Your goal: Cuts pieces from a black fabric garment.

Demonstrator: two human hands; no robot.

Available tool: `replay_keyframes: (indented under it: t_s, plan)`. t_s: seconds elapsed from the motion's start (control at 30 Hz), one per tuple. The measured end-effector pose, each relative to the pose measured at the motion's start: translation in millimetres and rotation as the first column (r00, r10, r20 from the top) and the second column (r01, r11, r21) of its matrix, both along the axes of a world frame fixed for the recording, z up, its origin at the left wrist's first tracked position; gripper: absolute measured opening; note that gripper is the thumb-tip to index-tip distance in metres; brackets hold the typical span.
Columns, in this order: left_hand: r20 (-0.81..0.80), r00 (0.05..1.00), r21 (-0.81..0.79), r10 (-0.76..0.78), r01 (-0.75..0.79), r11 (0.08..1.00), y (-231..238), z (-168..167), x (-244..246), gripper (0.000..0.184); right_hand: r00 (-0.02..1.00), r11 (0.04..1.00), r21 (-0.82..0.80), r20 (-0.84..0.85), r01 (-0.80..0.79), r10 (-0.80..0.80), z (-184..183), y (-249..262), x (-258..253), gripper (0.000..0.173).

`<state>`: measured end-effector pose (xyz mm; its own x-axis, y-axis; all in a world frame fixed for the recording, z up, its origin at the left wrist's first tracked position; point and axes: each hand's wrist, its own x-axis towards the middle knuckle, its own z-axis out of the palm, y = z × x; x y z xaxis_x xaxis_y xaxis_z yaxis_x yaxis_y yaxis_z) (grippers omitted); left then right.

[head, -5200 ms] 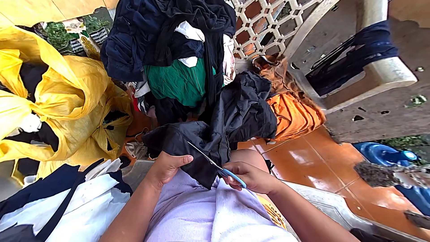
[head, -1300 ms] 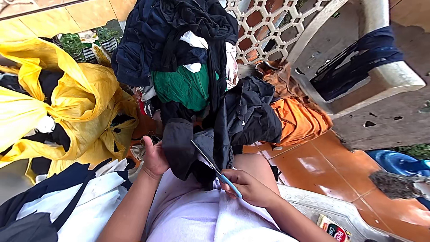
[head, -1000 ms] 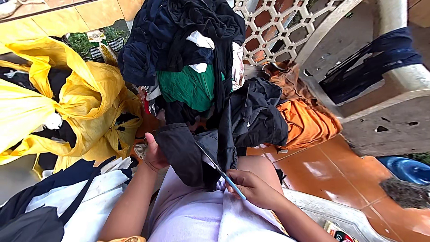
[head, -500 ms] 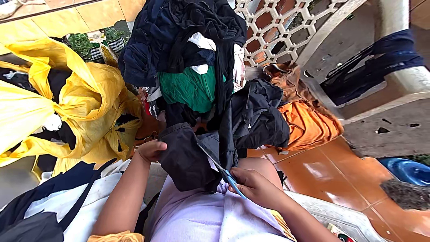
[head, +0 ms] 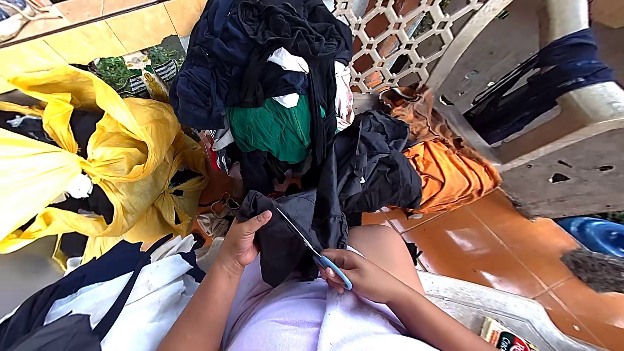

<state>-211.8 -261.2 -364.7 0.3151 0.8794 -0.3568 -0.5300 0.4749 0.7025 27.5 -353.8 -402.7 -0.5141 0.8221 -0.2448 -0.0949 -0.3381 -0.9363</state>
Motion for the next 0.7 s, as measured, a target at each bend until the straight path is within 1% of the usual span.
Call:
replay_keyframes:
  t_s: [0.07, 0.1, 0.17, 0.23, 0.33, 0.47, 0.57, 0.7]
  plan:
    - [-0.003, 1.000, 0.025, 0.002, -0.002, 1.000, -1.9, -2.2, -0.8, 0.019, 0.998, 0.998, -0.062, -0.070, -0.010, 0.005, 1.9, 0.2, -2.5, 0.015]
    - [0.007, 1.000, 0.040, 0.001, -0.001, 0.999, -3.0, -3.6, -1.3, 0.021, 0.996, 0.997, -0.078, -0.090, -0.020, 0.013, 2.5, 0.4, -3.3, 0.018]
    - [0.038, 0.999, 0.066, -0.004, 0.002, 0.998, -5.0, -6.5, -2.4, 0.029, 0.992, 0.995, -0.090, -0.121, -0.051, 0.040, 2.0, 1.0, -4.9, 0.030]
    - [0.064, 0.998, 0.075, -0.004, -0.001, 0.997, -6.5, -8.3, -2.7, 0.037, 0.990, 0.995, -0.081, -0.136, -0.058, 0.047, 1.1, 2.0, -7.6, 0.036]
    - [0.091, 0.996, 0.075, 0.002, -0.009, 0.997, -8.0, -9.5, -2.1, 0.045, 0.990, 0.998, -0.044, -0.132, -0.051, 0.045, 0.5, 4.6, -11.9, 0.035]
    - [0.089, 0.996, 0.063, -0.004, -0.002, 0.998, -9.7, -8.1, -0.7, 0.049, 0.996, 0.999, -0.011, -0.077, -0.035, 0.035, 1.7, 9.6, -17.7, 0.032]
    - [0.093, 0.995, 0.073, -0.027, 0.020, 0.997, -9.4, -8.0, -0.8, 0.048, 0.999, 1.000, -0.001, -0.043, -0.015, 0.015, 3.8, 11.0, -20.1, 0.030]
    - [0.095, 0.994, 0.079, -0.052, 0.045, 0.996, -9.8, -8.5, -1.0, 0.049, 0.999, 0.999, 0.040, -0.039, 0.003, -0.002, 3.9, 11.6, -22.6, 0.028]
